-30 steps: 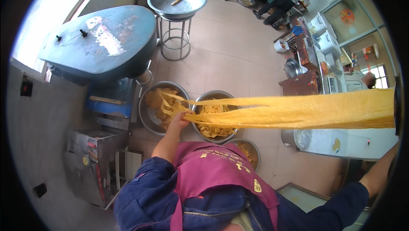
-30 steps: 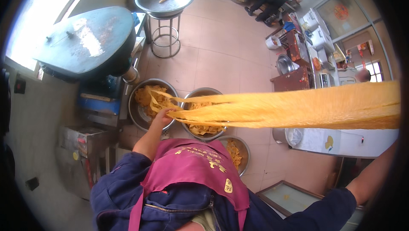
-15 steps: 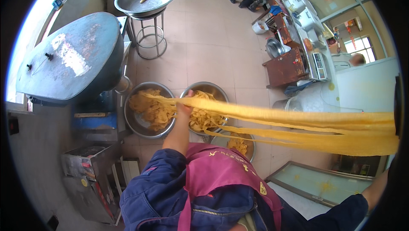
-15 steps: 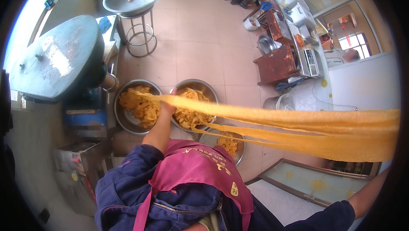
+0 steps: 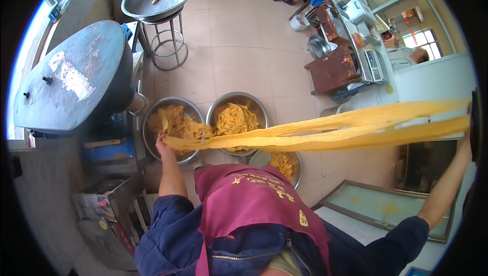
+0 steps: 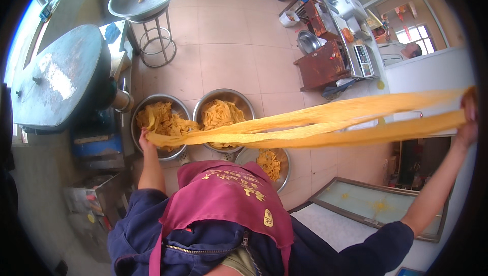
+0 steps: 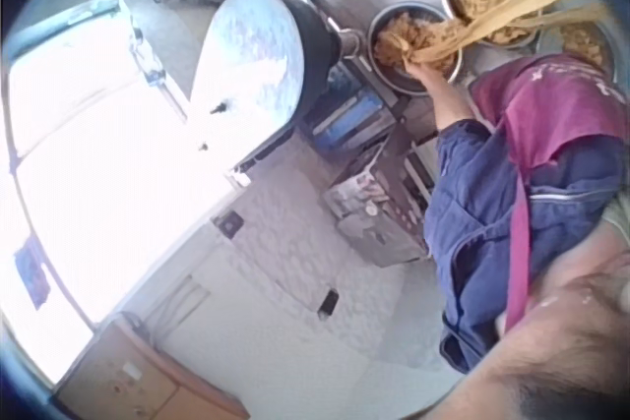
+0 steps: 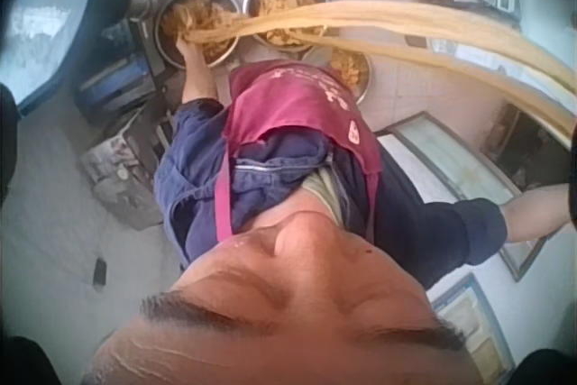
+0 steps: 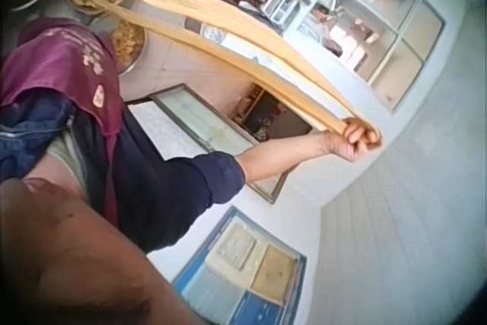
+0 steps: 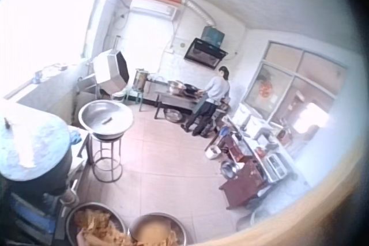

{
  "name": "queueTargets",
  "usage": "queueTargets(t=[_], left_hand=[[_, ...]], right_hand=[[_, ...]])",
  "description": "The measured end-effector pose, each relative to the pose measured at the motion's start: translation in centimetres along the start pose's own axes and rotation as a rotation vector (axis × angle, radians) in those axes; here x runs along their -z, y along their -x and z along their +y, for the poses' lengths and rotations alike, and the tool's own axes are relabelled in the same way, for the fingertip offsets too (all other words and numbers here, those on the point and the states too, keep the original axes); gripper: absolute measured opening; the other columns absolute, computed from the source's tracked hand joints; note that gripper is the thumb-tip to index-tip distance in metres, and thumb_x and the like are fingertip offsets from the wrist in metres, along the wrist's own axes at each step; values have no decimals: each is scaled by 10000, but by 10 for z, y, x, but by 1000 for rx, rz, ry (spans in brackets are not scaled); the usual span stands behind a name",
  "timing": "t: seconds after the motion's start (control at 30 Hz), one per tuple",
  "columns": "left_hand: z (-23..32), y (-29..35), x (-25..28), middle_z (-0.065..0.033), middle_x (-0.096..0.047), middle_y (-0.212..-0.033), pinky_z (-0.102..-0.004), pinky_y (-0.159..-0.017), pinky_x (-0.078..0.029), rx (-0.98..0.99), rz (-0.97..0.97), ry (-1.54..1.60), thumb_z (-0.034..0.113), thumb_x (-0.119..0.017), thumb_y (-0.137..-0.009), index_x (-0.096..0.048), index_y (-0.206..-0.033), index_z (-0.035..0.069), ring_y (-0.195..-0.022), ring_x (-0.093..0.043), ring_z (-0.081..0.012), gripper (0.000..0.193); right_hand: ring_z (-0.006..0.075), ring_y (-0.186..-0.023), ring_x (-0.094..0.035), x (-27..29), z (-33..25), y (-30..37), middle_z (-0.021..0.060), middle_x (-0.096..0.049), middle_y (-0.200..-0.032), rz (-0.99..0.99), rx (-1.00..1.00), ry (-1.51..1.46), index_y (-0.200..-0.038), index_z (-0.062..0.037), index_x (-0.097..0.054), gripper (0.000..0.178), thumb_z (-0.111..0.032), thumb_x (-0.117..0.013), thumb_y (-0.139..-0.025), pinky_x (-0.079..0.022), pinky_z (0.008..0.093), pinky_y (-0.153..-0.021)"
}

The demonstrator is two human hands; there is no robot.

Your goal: The person repeatedly pulls and stretches long yellow noodle strands by hand, separating them into thinner strands and placing them into metal bowls. Another person works in the background at a separate station.

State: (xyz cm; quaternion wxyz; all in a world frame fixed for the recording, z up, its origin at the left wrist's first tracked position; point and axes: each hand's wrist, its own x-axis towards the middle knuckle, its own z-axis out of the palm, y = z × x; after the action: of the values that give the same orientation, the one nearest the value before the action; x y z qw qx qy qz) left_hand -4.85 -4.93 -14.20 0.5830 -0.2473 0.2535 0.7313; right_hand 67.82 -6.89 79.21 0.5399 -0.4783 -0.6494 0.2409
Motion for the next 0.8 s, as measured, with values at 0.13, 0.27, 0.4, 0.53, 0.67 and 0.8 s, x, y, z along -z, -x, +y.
queueTargets(t=[0.13, 0.27, 0.4, 0.53, 0.67, 0.8], left_hand=[[43, 40, -30, -49, -653, -907, -206, -639, -522, -40, -32, 84, 83, -553, -1049, -624, -1177, -23, -713, -600, -107, 181], [74, 84, -51, -86, -675, -1000, -202, -673, -560, 79, -196, 150, 92, -532, -1067, -563, -1344, -45, -758, -631, -118, 310], [64, 148, -94, -130, -698, -1065, -208, -676, -579, 90, -249, 73, 99, -525, -1074, -541, -1381, -42, -808, -671, -127, 338], [66, 200, -101, -132, -687, -1060, -206, -685, -579, 130, -318, 24, 112, -528, -1077, -535, -1386, -36, -838, -674, -126, 342], [51, 256, -122, -91, -659, -1027, -207, -717, -567, 92, -289, -96, 115, -518, -1078, -518, -1409, 2, -804, -644, -116, 349], [35, 287, -134, -69, -653, -1016, -215, -715, -562, 73, -223, -288, 151, -527, -1081, -510, -1419, 61, -786, -630, -111, 350]], right_hand=[[164, -748, -702, -42, 100, 12, 137, -741, -945, -139, -206, -5, -1113, -11, -724, 252, -65, -593, -905, -587, 279, -714], [187, -792, -724, -150, 203, 5, 152, -748, -961, -608, -436, 46, -1045, 7, -748, 241, -12, -600, -856, -599, 303, -764], [175, -968, -709, -229, 311, 19, 83, -774, -1043, -1047, -448, 231, -1069, -18, -780, 275, -1, -644, -831, -548, 312, -906], [139, -972, -712, -302, 435, 61, 92, -791, -1032, -1250, -637, 424, -1139, -28, -768, 297, -11, -670, -859, -553, 328, -899], [249, -1023, -742, -380, 565, 129, 110, -787, -1056, -1224, -537, 467, -1115, -101, -786, 326, 14, -632, -851, -579, 390, -891], [341, -1139, -680, -436, 599, 193, 170, -716, -1229, -963, -422, 780, -1182, -154, -762, 415, 9, -649, -817, -548, 427, -973]])
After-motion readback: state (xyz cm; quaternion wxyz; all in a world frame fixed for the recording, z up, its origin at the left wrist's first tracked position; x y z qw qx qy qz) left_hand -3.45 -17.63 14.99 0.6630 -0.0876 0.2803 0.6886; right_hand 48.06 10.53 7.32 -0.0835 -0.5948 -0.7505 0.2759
